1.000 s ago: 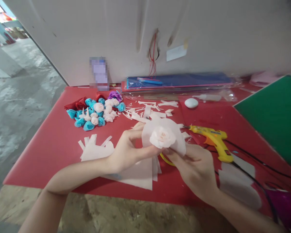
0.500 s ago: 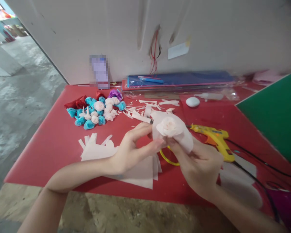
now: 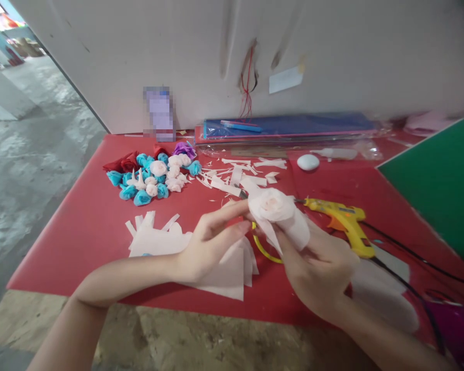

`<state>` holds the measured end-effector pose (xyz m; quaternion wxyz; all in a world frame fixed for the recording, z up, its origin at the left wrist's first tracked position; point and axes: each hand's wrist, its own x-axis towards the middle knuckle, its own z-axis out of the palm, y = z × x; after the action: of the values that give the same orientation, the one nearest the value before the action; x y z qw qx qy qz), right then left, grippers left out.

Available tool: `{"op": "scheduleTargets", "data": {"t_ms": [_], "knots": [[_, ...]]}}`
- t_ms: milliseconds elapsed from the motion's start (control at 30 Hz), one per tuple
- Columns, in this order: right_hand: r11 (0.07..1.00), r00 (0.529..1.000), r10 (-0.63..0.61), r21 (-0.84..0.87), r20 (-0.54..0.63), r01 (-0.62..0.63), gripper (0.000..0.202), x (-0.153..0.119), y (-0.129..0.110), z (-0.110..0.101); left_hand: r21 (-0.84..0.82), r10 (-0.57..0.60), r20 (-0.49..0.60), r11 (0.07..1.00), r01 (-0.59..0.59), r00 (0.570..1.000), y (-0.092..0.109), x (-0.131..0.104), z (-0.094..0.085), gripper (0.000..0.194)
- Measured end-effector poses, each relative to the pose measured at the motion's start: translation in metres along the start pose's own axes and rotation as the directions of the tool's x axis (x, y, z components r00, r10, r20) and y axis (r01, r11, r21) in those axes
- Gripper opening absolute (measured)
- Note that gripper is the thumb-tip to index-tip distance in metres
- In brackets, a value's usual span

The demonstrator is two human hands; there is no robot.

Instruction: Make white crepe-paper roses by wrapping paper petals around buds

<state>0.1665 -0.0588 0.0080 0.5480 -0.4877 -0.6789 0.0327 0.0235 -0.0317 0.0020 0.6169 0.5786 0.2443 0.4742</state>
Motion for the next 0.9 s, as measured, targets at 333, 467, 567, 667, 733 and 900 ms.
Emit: {"op": "scheduleTargets", "data": {"t_ms": [333, 467, 567, 667, 733, 900], "knots": [[0.992, 0.989, 0.087, 0.082, 0.122, -0.098, 0.014, 0.004, -0.008, -0.004, 0.071, 0.019, -0.036, 0.997, -0.016, 0.999, 0.005, 0.004, 0.000, 0.020], [0.995, 0.990, 0.064, 0.067, 0.128, -0.073, 0.017, 0.003, -0.011, -0.005, -0.013, 0.009, -0.052, 1.000, -0.009, 0.999, 0.004, 0.004, 0.002, 0.028], [0.996, 0.991, 0.040, 0.069, 0.131, -0.049, 0.024, 0.002, -0.011, -0.005, -0.043, -0.004, -0.057, 0.999, 0.002, 0.998, 0.003, 0.004, 0.003, 0.029], [0.996, 0.988, 0.036, 0.070, 0.150, -0.047, 0.026, -0.001, -0.009, -0.005, -0.049, -0.010, -0.066, 0.999, 0.007, 0.998, 0.004, 0.004, 0.003, 0.027], [0.996, 0.984, 0.041, 0.074, 0.172, -0.054, 0.026, -0.003, -0.009, -0.005, -0.028, -0.014, -0.087, 1.000, 0.011, 0.996, 0.004, 0.004, 0.004, 0.027], [0.992, 0.976, 0.049, 0.105, 0.211, -0.072, 0.028, -0.005, -0.009, -0.006, 0.086, 0.009, -0.106, 0.996, 0.000, 0.994, 0.004, 0.004, 0.002, 0.029]]}}
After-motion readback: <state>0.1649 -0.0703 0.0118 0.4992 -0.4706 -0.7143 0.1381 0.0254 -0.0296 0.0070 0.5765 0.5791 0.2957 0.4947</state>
